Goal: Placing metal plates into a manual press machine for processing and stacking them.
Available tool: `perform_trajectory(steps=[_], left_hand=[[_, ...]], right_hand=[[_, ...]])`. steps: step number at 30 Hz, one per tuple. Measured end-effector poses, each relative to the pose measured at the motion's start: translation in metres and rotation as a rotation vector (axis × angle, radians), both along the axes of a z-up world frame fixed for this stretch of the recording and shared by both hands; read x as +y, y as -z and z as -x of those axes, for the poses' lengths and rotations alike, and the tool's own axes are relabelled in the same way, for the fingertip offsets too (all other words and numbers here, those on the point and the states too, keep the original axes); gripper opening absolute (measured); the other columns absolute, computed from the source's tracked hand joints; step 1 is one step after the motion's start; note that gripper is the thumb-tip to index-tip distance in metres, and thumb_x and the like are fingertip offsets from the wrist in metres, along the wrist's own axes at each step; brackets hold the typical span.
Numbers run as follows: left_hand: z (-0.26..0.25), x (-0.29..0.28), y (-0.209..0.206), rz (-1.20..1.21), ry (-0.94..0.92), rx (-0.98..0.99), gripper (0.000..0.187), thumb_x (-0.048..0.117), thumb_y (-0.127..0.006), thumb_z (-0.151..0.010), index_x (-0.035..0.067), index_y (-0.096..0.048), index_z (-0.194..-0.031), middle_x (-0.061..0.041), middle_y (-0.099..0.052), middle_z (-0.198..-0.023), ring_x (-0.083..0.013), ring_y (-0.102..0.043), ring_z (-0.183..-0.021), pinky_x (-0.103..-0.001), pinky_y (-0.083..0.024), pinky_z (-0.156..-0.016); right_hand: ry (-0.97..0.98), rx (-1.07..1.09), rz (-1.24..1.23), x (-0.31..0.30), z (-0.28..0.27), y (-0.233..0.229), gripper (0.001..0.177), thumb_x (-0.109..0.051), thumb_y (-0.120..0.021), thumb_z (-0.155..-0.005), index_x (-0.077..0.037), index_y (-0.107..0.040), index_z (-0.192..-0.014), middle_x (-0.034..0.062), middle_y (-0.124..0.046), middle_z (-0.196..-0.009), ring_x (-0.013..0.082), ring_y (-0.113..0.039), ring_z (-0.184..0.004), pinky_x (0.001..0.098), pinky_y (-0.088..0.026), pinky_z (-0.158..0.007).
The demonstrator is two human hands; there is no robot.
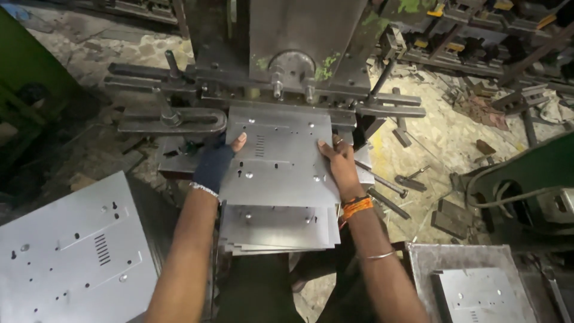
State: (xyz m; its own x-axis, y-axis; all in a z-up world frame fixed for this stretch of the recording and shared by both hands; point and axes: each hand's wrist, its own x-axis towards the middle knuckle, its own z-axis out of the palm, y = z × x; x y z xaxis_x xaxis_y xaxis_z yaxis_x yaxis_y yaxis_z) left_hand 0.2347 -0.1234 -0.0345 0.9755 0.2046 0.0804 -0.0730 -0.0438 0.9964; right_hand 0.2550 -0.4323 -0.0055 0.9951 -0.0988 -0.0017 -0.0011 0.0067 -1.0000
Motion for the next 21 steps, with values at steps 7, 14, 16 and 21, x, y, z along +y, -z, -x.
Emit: perform_trajectory(steps=[7, 14, 16, 21], left_hand=[[0.081, 0.000, -0.018, -0.460, -0.386, -0.238, 0.039, 0.031, -0.081, -0.087, -0.001, -0.072, -0.108, -0.020, -0.072, -0.109, -0.0323, -0.065, -0.104, -0.041, -0.050, -0.094], [0.207, 0.125, -0.021, -0.430, -0.795, -0.203, 0.029, 0.017, -0.073, -0.097, 0.006, -0.071, -0.123, -0.015, -0.074, -0.119, -0.0287, -0.070, -0.106, -0.037, -0.055, -0.091], [0.247, 0.160, -0.019, -0.892, -1.014, 0.012, 0.032, 0.020, -0.078, -0.097, 0.004, -0.072, -0.124, -0.019, -0.075, -0.116, -0.0351, -0.072, -0.103, -0.042, -0.054, -0.091], [0.303, 0.231, 0.020, -0.985, -1.006, 0.685, 0.070, 0.064, -0.059, -0.107, -0.004, -0.072, -0.117, -0.032, -0.072, -0.104, -0.0486, -0.069, -0.093, -0.055, -0.053, -0.081]], right_hand=[[-0.055, 0.001, 0.970, 0.019, 0.044, -0.052, 0.033, -0.022, -0.073, -0.093, 0.002, -0.067, -0.114, 0.0249, -0.070, -0.109, 0.0386, -0.066, -0.107, 0.0424, -0.051, -0.088], [-0.504, -0.454, 0.623, 0.179, 0.144, -0.053, 0.027, -0.017, -0.062, -0.091, 0.004, -0.066, -0.108, 0.0246, -0.069, -0.105, 0.0407, -0.064, -0.099, 0.0462, -0.051, -0.085], [-0.666, -0.448, 0.449, 0.225, 0.179, -0.047, 0.045, -0.027, -0.059, -0.097, 0.004, -0.063, -0.130, 0.0276, -0.068, -0.119, 0.0439, -0.063, -0.111, 0.0467, -0.051, -0.093], [-0.907, -0.103, 0.414, 0.302, 0.220, -0.009, 0.078, -0.057, -0.040, -0.102, 0.008, -0.052, -0.142, 0.0320, -0.059, -0.139, 0.0440, -0.053, -0.135, 0.0457, -0.040, -0.114]])
